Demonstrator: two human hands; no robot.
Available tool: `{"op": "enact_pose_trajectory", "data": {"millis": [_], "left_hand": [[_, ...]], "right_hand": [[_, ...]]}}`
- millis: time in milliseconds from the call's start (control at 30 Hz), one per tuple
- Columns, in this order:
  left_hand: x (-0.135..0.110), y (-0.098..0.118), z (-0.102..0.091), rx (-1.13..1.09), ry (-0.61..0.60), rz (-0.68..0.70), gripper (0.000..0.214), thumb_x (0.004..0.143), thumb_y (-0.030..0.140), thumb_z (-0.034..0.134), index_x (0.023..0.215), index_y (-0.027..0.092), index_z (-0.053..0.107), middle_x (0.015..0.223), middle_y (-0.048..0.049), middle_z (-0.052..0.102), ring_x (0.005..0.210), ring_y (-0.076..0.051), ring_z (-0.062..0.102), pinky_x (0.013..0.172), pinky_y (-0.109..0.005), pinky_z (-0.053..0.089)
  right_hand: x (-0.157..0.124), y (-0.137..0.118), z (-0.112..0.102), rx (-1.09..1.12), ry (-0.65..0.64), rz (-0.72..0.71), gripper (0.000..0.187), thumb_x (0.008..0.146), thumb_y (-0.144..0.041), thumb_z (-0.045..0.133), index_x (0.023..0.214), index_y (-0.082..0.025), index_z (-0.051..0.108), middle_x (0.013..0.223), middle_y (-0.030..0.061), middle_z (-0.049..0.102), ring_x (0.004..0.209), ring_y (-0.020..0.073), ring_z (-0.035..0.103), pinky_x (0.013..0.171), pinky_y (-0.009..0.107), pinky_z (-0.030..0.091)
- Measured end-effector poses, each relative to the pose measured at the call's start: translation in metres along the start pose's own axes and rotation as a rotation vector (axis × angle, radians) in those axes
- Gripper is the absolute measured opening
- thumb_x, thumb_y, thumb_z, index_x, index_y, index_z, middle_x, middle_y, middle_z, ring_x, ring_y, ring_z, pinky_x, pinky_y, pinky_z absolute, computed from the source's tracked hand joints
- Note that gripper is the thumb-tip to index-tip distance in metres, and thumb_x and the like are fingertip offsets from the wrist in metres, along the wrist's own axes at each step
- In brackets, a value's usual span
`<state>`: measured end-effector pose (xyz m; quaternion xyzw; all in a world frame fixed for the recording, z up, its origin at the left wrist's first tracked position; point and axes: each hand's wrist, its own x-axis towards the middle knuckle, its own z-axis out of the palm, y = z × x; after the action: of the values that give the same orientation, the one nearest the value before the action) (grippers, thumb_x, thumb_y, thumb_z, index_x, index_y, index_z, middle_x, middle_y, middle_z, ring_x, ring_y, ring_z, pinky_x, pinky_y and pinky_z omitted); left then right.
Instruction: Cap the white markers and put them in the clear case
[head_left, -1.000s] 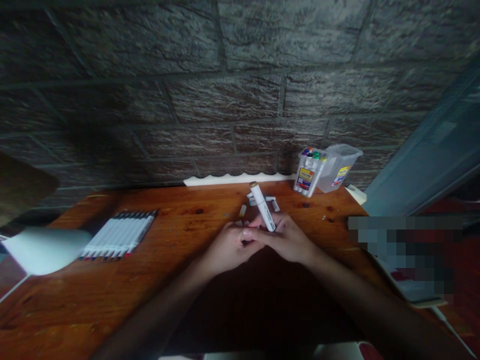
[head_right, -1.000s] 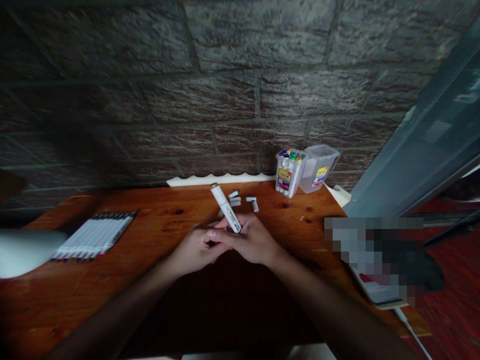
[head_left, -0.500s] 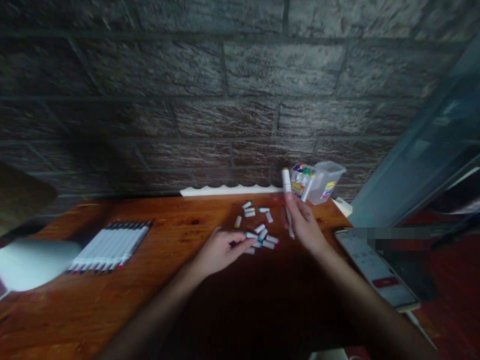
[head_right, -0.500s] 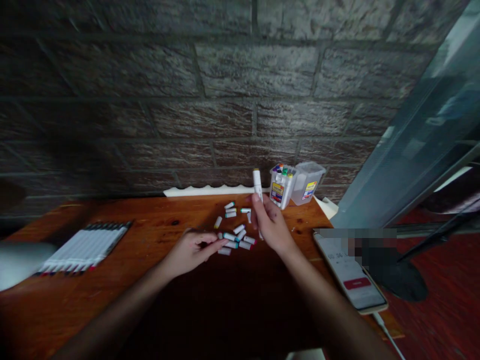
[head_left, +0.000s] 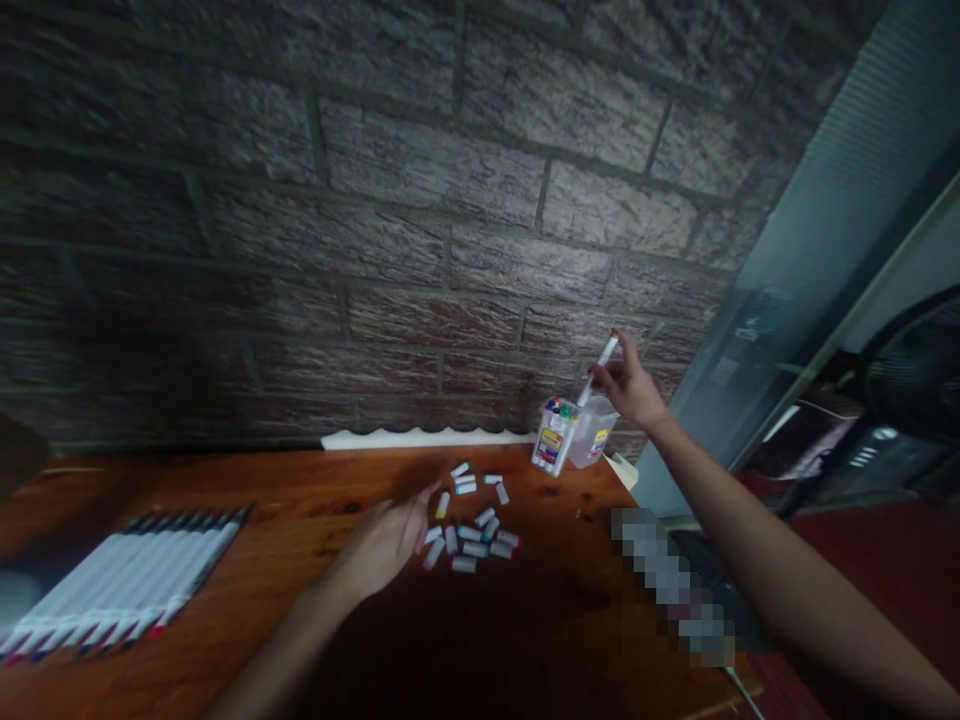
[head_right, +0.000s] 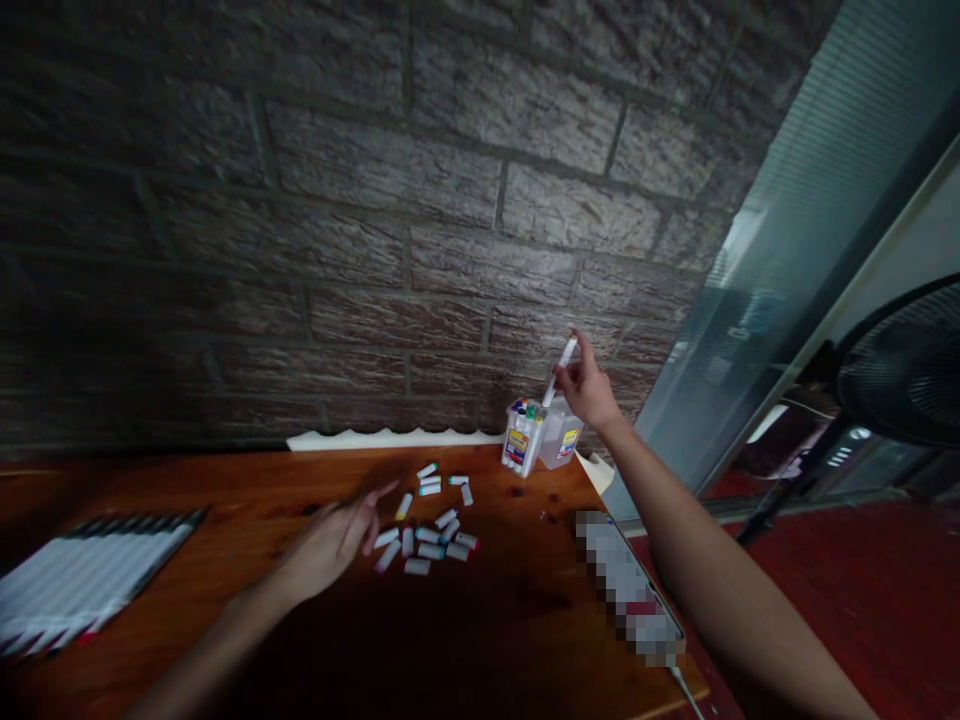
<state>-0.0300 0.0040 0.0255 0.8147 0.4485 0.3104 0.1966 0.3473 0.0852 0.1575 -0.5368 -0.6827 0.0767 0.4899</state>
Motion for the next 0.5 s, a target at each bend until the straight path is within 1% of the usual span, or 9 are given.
{"op": "enact_pose_trajectory", "data": {"millis": [67, 133, 200, 267, 300, 333, 400, 467, 500], "left_hand": [[0.002, -0.002, 0.000, 0.070, 0.005, -0.005, 0.053, 0.100, 0.036, 0.026, 0.079, 0.022, 0.073, 0.061, -0.0029, 0.070, 0.066, -0.020, 0.068, 0.074, -0.027, 0.049], [0.003, -0.007, -0.001, 0.121, 0.001, -0.007, 0.050, 0.100, 0.035, 0.027, 0.090, 0.023, 0.075, 0.060, -0.0023, 0.071, 0.064, -0.019, 0.068, 0.073, -0.027, 0.049], [0.003, -0.011, -0.001, 0.148, -0.005, 0.004, 0.046, 0.099, 0.037, 0.032, 0.096, 0.024, 0.075, 0.066, -0.0027, 0.074, 0.064, -0.019, 0.070, 0.073, -0.026, 0.050], [0.003, -0.014, -0.001, 0.159, 0.006, 0.019, 0.040, 0.097, 0.039, 0.039, 0.099, 0.026, 0.076, 0.080, -0.0038, 0.078, 0.072, -0.020, 0.072, 0.073, -0.026, 0.050], [0.003, -0.015, -0.001, 0.160, 0.014, 0.024, 0.037, 0.096, 0.040, 0.042, 0.100, 0.027, 0.076, 0.087, -0.0039, 0.078, 0.077, -0.021, 0.073, 0.074, -0.025, 0.050], [0.004, -0.016, -0.001, 0.161, 0.020, 0.025, 0.034, 0.095, 0.041, 0.045, 0.100, 0.029, 0.076, 0.093, -0.0037, 0.078, 0.082, -0.022, 0.073, 0.075, -0.025, 0.050], [0.004, -0.017, -0.002, 0.162, 0.011, 0.019, 0.033, 0.095, 0.041, 0.046, 0.102, 0.030, 0.076, 0.100, -0.0027, 0.078, 0.087, -0.022, 0.073, 0.076, -0.025, 0.050], [0.004, -0.019, -0.001, 0.158, -0.007, 0.006, 0.033, 0.095, 0.041, 0.045, 0.103, 0.029, 0.075, 0.102, -0.0023, 0.078, 0.088, -0.022, 0.073, 0.075, -0.025, 0.049], [0.004, -0.020, -0.001, 0.154, -0.009, 0.000, 0.034, 0.095, 0.041, 0.045, 0.105, 0.029, 0.075, 0.103, -0.0024, 0.077, 0.088, -0.022, 0.073, 0.074, -0.025, 0.049]], "right_hand": [[0.000, 0.010, 0.009, -0.212, -0.054, 0.015, 0.065, 0.089, -0.036, 0.053, 0.145, -0.016, 0.028, 0.081, 0.0060, 0.072, 0.068, 0.0202, 0.067, 0.064, 0.029, 0.048], [-0.003, 0.017, 0.022, -0.384, -0.097, 0.055, 0.050, 0.092, -0.032, 0.048, 0.137, -0.015, 0.038, 0.083, 0.0077, 0.074, 0.073, 0.0212, 0.069, 0.067, 0.028, 0.048], [-0.008, 0.021, 0.033, -0.464, -0.118, 0.079, 0.034, 0.092, -0.033, 0.047, 0.121, -0.017, 0.054, 0.085, 0.0095, 0.074, 0.076, 0.0222, 0.070, 0.068, 0.028, 0.047], [-0.011, 0.023, 0.040, -0.490, -0.138, 0.084, 0.026, 0.091, -0.038, 0.049, 0.099, -0.018, 0.065, 0.082, 0.0110, 0.074, 0.075, 0.0232, 0.069, 0.067, 0.029, 0.046], [-0.012, 0.024, 0.042, -0.498, -0.150, 0.085, 0.025, 0.090, -0.038, 0.052, 0.091, -0.018, 0.067, 0.081, 0.0113, 0.073, 0.074, 0.0232, 0.069, 0.067, 0.029, 0.046], [-0.013, 0.024, 0.043, -0.500, -0.162, 0.085, 0.023, 0.088, -0.037, 0.056, 0.087, -0.018, 0.068, 0.080, 0.0110, 0.073, 0.074, 0.0226, 0.069, 0.068, 0.029, 0.045], [-0.014, 0.023, 0.041, -0.488, -0.177, 0.088, 0.017, 0.083, -0.031, 0.062, 0.090, -0.018, 0.070, 0.083, 0.0093, 0.074, 0.073, 0.0206, 0.069, 0.068, 0.027, 0.045], [-0.015, 0.022, 0.037, -0.457, -0.183, 0.094, 0.018, 0.079, -0.025, 0.065, 0.096, -0.019, 0.071, 0.084, 0.0067, 0.075, 0.072, 0.0185, 0.069, 0.067, 0.025, 0.045], [-0.015, 0.021, 0.034, -0.438, -0.179, 0.097, 0.018, 0.078, -0.023, 0.064, 0.095, -0.020, 0.071, 0.084, 0.0055, 0.075, 0.071, 0.0178, 0.069, 0.067, 0.025, 0.045]]}}
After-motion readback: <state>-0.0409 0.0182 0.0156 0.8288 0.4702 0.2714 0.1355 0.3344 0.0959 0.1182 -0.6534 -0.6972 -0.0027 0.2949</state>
